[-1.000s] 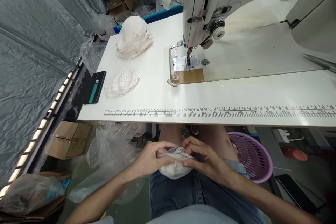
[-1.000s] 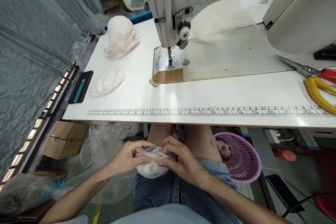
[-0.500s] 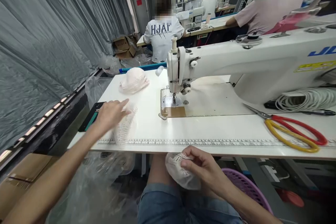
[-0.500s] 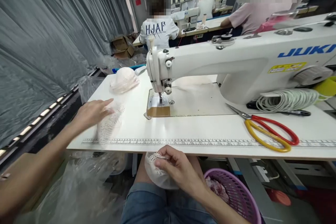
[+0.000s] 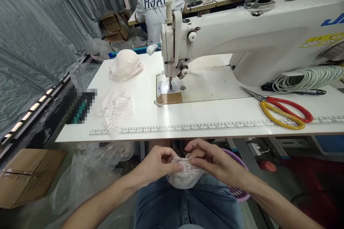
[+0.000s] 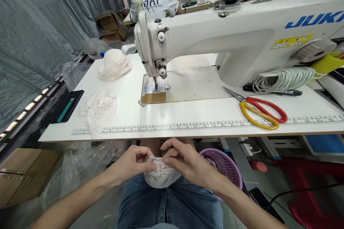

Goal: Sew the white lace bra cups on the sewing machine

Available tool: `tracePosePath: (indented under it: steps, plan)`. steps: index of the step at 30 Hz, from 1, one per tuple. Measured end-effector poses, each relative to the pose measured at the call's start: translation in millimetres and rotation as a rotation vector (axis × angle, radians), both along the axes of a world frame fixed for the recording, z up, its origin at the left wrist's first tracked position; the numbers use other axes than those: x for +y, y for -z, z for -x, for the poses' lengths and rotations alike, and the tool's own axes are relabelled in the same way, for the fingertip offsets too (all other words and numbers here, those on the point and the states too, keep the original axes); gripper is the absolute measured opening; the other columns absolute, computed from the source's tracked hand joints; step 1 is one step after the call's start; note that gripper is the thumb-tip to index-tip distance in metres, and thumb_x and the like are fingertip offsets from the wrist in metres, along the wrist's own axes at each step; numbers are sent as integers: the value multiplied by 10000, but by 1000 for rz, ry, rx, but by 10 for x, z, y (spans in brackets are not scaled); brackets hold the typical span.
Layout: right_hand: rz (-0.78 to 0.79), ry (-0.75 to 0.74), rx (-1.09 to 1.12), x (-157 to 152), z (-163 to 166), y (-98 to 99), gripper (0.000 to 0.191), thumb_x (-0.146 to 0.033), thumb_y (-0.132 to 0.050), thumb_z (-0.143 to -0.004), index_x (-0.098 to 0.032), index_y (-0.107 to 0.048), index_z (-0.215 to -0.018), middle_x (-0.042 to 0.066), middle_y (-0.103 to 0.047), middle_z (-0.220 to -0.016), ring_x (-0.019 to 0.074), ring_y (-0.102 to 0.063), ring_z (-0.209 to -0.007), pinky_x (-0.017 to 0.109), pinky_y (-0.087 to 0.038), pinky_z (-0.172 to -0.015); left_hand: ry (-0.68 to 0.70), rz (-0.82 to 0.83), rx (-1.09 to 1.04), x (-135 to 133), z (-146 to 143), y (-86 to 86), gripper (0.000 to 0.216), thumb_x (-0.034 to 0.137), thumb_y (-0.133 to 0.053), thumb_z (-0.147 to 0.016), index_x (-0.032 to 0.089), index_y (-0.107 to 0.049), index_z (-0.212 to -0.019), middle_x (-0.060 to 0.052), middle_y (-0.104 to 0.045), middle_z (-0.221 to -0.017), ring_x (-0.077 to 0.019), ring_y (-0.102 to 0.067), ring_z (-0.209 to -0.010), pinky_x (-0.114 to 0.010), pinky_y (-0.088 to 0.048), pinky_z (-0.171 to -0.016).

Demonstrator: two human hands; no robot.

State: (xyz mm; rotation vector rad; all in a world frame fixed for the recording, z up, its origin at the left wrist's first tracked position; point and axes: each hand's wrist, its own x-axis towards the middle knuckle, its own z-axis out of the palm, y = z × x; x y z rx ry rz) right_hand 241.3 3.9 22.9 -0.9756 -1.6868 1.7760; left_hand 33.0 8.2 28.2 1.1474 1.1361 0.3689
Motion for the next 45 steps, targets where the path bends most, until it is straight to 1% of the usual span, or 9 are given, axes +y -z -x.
tracePosePath:
  steps: [5, 8, 13, 16, 23, 30, 32, 38, 45]
  plan:
    - [123, 52, 41, -59, -31, 119, 234, -396, -528, -875, -176, -498, -948, -10, -568, -712, 96, -467, -603, 210, -352, -540, -87, 133, -176, -101, 5, 88, 282, 340, -746, -637, 100, -616, -707, 2, -541, -665, -89, -456, -617, -205, -355, -598]
    - [85, 39, -40, -114, -68, 194, 223, -404, -484, -892, -186, -516, -926, -20, -533, -670, 103, -466, -571, 210, -343, -502, -86, 135, -157, -133, -11, 135, 283, 346, -739, -636, 101, -621, -716, 7, -534, -642, -87, -444, -596, -203, -346, -577]
    - [-352, 234, -294, -215, -81, 192, 149, -290, -430, -923, -222, -550, -979, 43, -622, -858, 165, -582, -757, 254, -438, -629, -20, 16, 38, -124, -63, 153, 244, 332, -678, -671, 93, -637, -705, 25, -465, -574, -77, -376, -546, -197, -266, -503]
    - [-564, 177, -276, -248, 10, 116, 134, -217, -442, -920, -221, -570, -957, 44, -607, -854, 153, -572, -746, 242, -427, -623, 24, -69, 80, -116, -108, 146, 208, 302, -643, -685, 95, -635, -675, 30, -440, -572, -79, -358, -562, -200, -260, -513]
    - [-780, 99, -476, -250, 221, 209, 164, -213, -418, -931, -177, -578, -925, 55, -564, -813, 144, -551, -691, 229, -361, -538, 121, -228, 154, -151, -129, 212, 154, 223, -553, -690, 104, -608, -609, 33, -404, -578, -88, -357, -589, -205, -261, -525]
    - [-1001, 121, -529, -268, 292, 259, 189, -141, -401, -912, -165, -568, -827, 48, -574, -701, 143, -516, -594, 249, -291, -483, 166, -200, 182, -137, -121, 327, 124, 177, -523, -646, 107, -623, -627, 38, -405, -565, -87, -342, -565, -210, -271, -525]
    - [-951, 124, -511, -260, 284, 273, 170, -136, -407, -898, -168, -556, -822, 45, -568, -703, 142, -506, -592, 249, -294, -486, 157, -172, 178, -136, -112, 317, 121, 194, -531, -654, 114, -580, -576, 47, -347, -540, -77, -302, -544, -212, -235, -495]
    - [-474, 188, -383, -220, 158, 340, 149, -181, -406, -893, -203, -477, -764, -11, -496, -653, 113, -445, -549, 230, -306, -483, 93, 22, 118, -124, -61, 259, 267, 312, -622, -665, 131, -506, -506, 55, -329, -494, -69, -279, -515, -219, -206, -476]
    - [-422, 114, -336, -220, 168, 337, 132, -249, -383, -949, -207, -469, -858, 11, -528, -765, 128, -473, -646, 245, -350, -573, 74, 56, 88, -118, -69, 291, 285, 303, -624, -671, 137, -461, -506, 60, -306, -508, -63, -265, -521, -217, -189, -475]
